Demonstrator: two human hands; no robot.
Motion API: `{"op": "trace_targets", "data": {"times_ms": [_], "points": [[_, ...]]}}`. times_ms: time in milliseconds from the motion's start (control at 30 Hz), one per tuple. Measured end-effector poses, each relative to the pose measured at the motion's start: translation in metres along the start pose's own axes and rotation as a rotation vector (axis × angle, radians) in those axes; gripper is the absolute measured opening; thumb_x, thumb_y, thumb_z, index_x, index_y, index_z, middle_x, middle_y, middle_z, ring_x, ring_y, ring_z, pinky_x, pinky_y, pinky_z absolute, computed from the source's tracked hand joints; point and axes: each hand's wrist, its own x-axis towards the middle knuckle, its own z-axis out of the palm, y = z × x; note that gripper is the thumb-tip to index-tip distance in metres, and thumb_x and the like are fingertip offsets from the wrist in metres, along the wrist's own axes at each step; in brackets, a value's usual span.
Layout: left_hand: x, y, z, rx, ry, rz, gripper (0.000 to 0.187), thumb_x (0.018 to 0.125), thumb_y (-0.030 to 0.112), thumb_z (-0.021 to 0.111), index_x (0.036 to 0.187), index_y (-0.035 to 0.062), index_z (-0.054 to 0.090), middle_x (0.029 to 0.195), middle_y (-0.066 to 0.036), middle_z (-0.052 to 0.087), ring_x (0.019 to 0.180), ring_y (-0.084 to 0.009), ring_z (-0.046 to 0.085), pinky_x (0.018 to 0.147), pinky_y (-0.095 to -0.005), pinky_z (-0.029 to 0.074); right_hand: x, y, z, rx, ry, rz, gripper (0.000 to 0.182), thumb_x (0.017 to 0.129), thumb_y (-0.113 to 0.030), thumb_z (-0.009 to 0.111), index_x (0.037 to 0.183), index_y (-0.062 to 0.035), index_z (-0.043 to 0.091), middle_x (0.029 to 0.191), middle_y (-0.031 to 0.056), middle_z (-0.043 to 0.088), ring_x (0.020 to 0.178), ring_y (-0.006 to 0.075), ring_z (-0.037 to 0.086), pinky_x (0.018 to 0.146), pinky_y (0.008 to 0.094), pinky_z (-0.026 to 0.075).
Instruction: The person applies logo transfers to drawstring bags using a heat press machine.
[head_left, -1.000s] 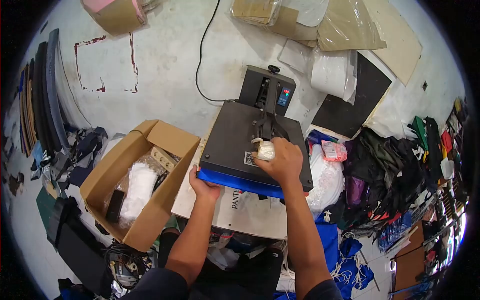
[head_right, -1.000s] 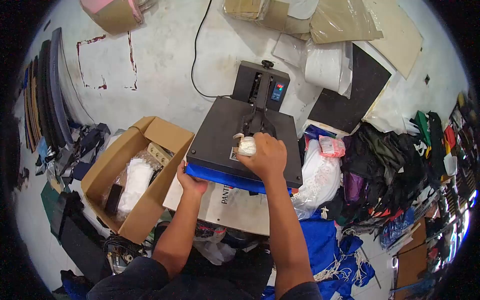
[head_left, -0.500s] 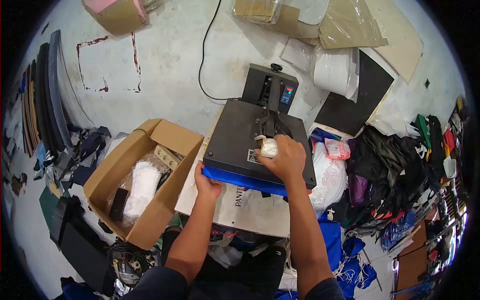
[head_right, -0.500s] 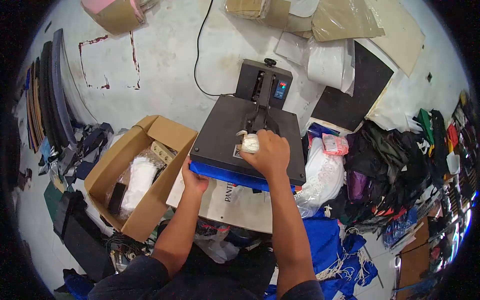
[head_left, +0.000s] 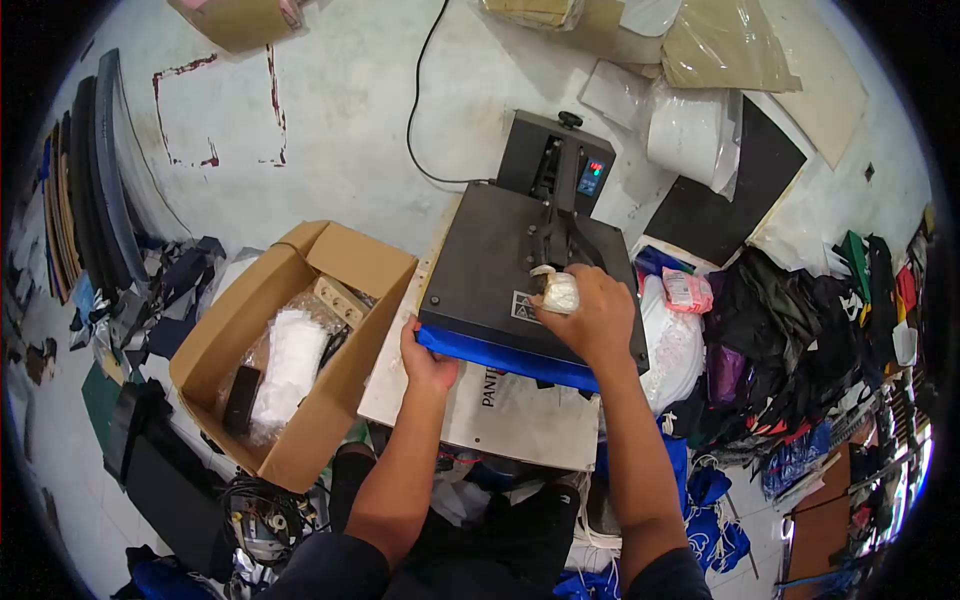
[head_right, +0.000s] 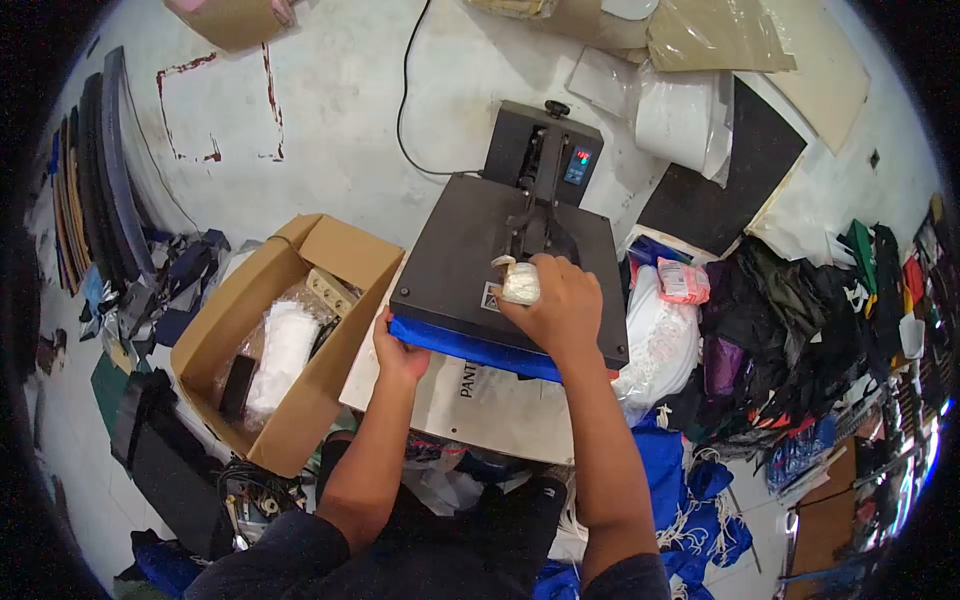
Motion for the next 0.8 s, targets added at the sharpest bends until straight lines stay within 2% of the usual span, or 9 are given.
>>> {"op": "trace_targets", "data": {"times_ms": [167, 200, 233, 333, 500, 600, 700, 733, 800], "points": [[-0.023, 0.007, 0.016, -0.027, -0.037, -0.022, 0.044, 0.094, 0.048, 0.048, 0.114, 0.0109, 0.064, 0.119, -0.007, 0.065, 0.113, -0.0231, 0.059, 0.102, -0.0385, 0.044, 0.014, 0.000, -0.017, 0.112, -0.202, -0.037, 0.060, 0.063, -0.045, 0.084, 0.104, -0.0060, 0.062, 0.081, 0.0083, 0.062, 0.076, 0.0288, 0.063, 0.067, 0.0386, 0.045], [-0.030, 0.009, 0.018, -0.063, -0.065, -0.064, 0.051, 0.094, 0.051, 0.049, 0.120, 0.0093, 0.061, 0.124, -0.008, 0.063, 0.117, -0.0230, 0.057, 0.104, -0.0380, 0.042, 0.019, 0.001, -0.024, 0.131, -0.320, -0.021, 0.064, 0.064, -0.048, 0.083, 0.104, -0.0039, 0.059, 0.087, 0.0128, 0.064, 0.080, 0.0343, 0.065, 0.071, 0.0414, 0.049], [-0.035, 0.011, 0.019, -0.068, -0.056, -0.065, 0.051, 0.094, 0.051, 0.049, 0.120, 0.0093, 0.061, 0.124, -0.008, 0.063, 0.117, -0.0230, 0.057, 0.104, -0.0380, 0.042, 0.023, 0.004, -0.027, 0.132, -0.331, -0.023, 0.064, 0.064, -0.048, 0.083, 0.104, -0.0039, 0.059, 0.087, 0.0128, 0.064, 0.080, 0.0343, 0.065, 0.071, 0.0414, 0.049], [-0.033, 0.012, 0.020, -0.070, -0.005, -0.061, 0.060, 0.093, 0.057, 0.048, 0.125, 0.0068, 0.058, 0.127, -0.008, 0.061, 0.119, -0.0225, 0.055, 0.106, -0.0374, 0.039, 0.041, 0.012, -0.032, 0.175, -0.690, 0.024, 0.061, 0.067, -0.049, 0.082, 0.096, -0.0018, 0.056, 0.090, 0.0228, 0.066, 0.084, 0.0423, 0.066, 0.073, 0.0492, 0.052], [-0.020, 0.010, 0.045, -0.061, 0.057, -0.112, 0.061, 0.095, 0.054, 0.042, 0.127, 0.0035, 0.057, 0.127, -0.011, 0.061, 0.117, -0.0266, 0.057, 0.104, -0.0381, 0.040, 0.077, 0.023, -0.032, 0.145, -1.016, -0.005, 0.056, 0.071, -0.047, 0.079, 0.096, -0.0030, 0.055, 0.080, 0.0230, 0.066, 0.080, 0.0432, 0.066, 0.071, 0.0479, 0.052], [-0.003, 0.004, 0.038, -0.065, 0.155, -0.128, 0.059, 0.096, 0.048, 0.039, 0.128, 0.0023, 0.056, 0.123, -0.012, 0.063, 0.114, -0.0281, 0.058, 0.102, -0.0387, 0.041, 0.093, 0.030, -0.029, 0.380, -1.268, 0.068, 0.051, 0.072, -0.038, 0.079, 0.099, -0.0038, 0.053, 0.081, 0.0233, 0.066, 0.081, 0.0423, 0.066, 0.072, 0.0472, 0.051], [0.006, -0.005, 0.030, -0.098, 0.127, -0.027, 0.056, 0.095, 0.043, 0.038, 0.128, 0.0011, 0.056, 0.120, -0.013, 0.063, 0.113, -0.0279, 0.058, 0.101, -0.0390, 0.043, 0.090, 0.038, -0.018, 0.427, -1.349, 0.179, 0.050, 0.071, -0.032, 0.078, 0.103, -0.0037, 0.053, 0.084, 0.0240, 0.066, 0.084, 0.0419, 0.067, 0.075, 0.0469, 0.052], [0.009, -0.006, 0.029, -0.106, 0.141, -0.022, 0.056, 0.095, 0.043, 0.038, 0.128, 0.0011, 0.056, 0.120, -0.013, 0.063, 0.113, -0.0279, 0.058, 0.101, -0.0390, 0.043, 0.088, 0.039, -0.016, 0.390, -1.375, 0.198, 0.054, 0.069, -0.028, 0.077, 0.110, -0.0033, 0.053, 0.087, 0.0243, 0.067, 0.087, 0.0415, 0.067, 0.078, 0.0456, 0.052], [0.010, -0.009, 0.027, -0.115, 0.174, 0.019, 0.055, 0.095, 0.040, 0.037, 0.126, -0.0003, 0.056, 0.120, -0.014, 0.063, 0.111, -0.0276, 0.059, 0.099, -0.0387, 0.044, 0.087, 0.040, -0.013, 0.397, -1.414, 0.178, 0.056, 0.069, -0.028, 0.077, 0.112, -0.0031, 0.053, 0.088, 0.0243, 0.067, 0.088, 0.0415, 0.067, 0.079, 0.0448, 0.053]]}}
